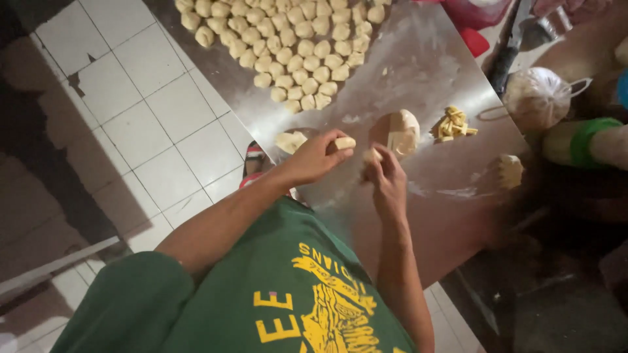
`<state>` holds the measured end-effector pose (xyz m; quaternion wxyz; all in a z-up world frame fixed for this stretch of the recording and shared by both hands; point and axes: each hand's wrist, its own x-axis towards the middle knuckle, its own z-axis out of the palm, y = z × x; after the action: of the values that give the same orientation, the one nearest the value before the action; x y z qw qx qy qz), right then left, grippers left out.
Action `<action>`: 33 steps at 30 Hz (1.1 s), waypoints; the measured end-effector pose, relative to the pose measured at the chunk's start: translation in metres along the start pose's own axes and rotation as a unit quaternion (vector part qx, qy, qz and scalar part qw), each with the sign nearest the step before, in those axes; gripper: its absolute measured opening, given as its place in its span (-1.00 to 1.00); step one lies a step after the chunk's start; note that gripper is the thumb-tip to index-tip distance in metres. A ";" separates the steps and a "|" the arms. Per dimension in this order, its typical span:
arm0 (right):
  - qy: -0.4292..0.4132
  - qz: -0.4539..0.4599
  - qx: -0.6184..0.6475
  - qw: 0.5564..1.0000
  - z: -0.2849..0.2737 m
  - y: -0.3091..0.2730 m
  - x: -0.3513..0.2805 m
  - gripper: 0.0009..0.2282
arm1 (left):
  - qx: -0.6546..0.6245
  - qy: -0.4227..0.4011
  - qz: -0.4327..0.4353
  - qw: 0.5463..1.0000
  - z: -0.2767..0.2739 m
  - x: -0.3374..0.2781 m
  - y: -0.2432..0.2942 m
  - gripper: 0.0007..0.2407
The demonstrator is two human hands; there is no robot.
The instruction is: Cutting a large piece of dough into smaller sections and rolling them into small balls on a metal work surface.
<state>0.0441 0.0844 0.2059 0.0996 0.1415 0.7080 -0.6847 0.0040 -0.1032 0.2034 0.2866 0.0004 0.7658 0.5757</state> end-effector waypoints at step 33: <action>-0.018 -0.074 -0.470 0.879 0.177 0.078 0.116 -0.81 | 0.013 -0.078 0.149 0.986 -0.083 -0.095 -0.062 -0.70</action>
<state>-0.0477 -0.0829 0.0858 0.1161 0.0125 0.9532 -0.2789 0.0674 -0.2292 0.2050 0.2566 0.1631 0.7400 0.5999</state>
